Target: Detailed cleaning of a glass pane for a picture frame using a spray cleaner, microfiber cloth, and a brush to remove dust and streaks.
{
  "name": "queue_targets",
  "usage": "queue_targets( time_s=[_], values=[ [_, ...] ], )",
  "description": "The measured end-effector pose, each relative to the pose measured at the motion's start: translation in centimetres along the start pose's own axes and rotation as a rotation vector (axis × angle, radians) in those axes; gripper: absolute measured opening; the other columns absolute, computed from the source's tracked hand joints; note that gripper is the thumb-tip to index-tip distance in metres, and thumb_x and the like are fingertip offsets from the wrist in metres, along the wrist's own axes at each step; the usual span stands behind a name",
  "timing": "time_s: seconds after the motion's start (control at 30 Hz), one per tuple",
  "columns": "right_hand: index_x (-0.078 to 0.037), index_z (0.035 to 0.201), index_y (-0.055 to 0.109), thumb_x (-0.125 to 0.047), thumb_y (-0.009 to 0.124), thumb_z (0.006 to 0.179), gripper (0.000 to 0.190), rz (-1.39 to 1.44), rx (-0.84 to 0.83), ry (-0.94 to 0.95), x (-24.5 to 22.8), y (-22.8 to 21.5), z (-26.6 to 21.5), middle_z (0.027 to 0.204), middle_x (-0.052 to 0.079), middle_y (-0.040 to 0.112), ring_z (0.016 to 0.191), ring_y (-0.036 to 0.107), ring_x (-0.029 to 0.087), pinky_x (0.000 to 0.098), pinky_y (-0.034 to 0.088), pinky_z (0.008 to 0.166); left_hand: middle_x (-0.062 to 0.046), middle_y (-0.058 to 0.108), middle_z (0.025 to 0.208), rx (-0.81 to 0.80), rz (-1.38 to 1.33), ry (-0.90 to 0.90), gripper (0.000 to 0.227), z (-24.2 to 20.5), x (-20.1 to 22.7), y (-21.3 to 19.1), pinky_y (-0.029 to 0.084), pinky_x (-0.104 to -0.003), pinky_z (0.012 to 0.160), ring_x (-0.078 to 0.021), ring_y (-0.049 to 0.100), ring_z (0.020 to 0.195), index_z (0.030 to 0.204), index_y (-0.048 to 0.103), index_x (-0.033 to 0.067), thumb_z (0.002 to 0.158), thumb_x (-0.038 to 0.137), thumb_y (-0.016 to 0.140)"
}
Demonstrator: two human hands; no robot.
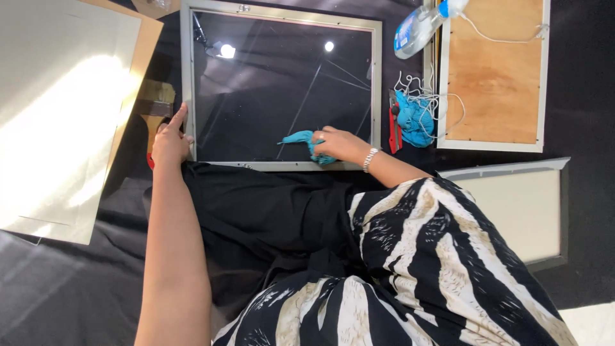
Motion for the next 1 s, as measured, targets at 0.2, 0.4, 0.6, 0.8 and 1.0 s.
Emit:
queue_targets(
  time_s=[0.2,0.4,0.6,0.8,1.0],
  values=[
    [-0.026,0.104,0.058,-0.032,0.059,0.105,0.006,-0.105,-0.066,0.145,5.0,1.9,-9.3,0.126,-0.005,0.051,0.104,0.059,0.018,0.0333,0.049,0.097,-0.014,0.056,0.118,0.027,0.007,0.034,0.079,1.7,-1.5,1.3,0.05,-0.061,0.101,-0.0378,0.061,0.119,0.162,0.028,0.0532,0.104,0.018,0.068],
    [-0.031,0.14,0.054,-0.034,0.065,0.099,0.042,-0.001,-0.211,0.321,4.4,-0.9,-13.8,0.148,0.006,0.047,0.127,0.056,0.036,0.0456,0.05,0.106,-0.014,0.056,0.116,0.043,0.008,0.036,0.077,1.8,-1.3,1.4,0.051,-0.061,0.099,-0.0376,0.063,0.116,0.162,0.03,0.0516,0.104,0.018,0.068],
    [-0.028,0.126,0.055,-0.026,0.07,0.096,0.034,-0.024,-0.051,0.34,3.3,0.7,-10.4,0.131,0.004,0.049,0.114,0.064,0.035,0.0403,0.058,0.092,-0.016,0.057,0.119,0.03,0.011,0.064,0.078,1.1,-0.8,0.8,0.05,-0.06,0.103,-0.0393,0.061,0.12,0.163,0.03,0.048,0.103,0.017,0.068],
    [-0.029,0.126,0.063,-0.035,0.073,0.095,0.033,0.033,0.254,0.252,0.6,5.0,-0.2,0.129,0.004,0.054,0.115,0.059,0.031,0.0394,0.053,0.095,-0.014,0.058,0.119,0.026,0.02,0.082,0.08,1.8,-1.6,1.1,0.05,-0.057,0.104,-0.0371,0.062,0.121,0.161,0.03,0.053,0.1,0.021,0.071],
    [-0.021,0.117,0.062,-0.022,0.077,0.085,0.035,0.049,0.348,0.083,-5.9,7.9,14.0,0.126,0.008,0.056,0.11,0.058,0.03,0.04,0.052,0.095,-0.014,0.056,0.132,0.038,0.027,0.003,0.071,1.8,-1.2,1.2,0.05,-0.056,0.106,-0.0367,0.06,0.127,0.155,0.032,0.0616,0.104,0.024,0.063]
  ],
)
Point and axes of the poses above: each hand's wrist, its own z-axis towards the middle knuckle, its own y-axis out of the palm, x = y × z, the point moved 2 cm from there along z, towards the middle knuckle
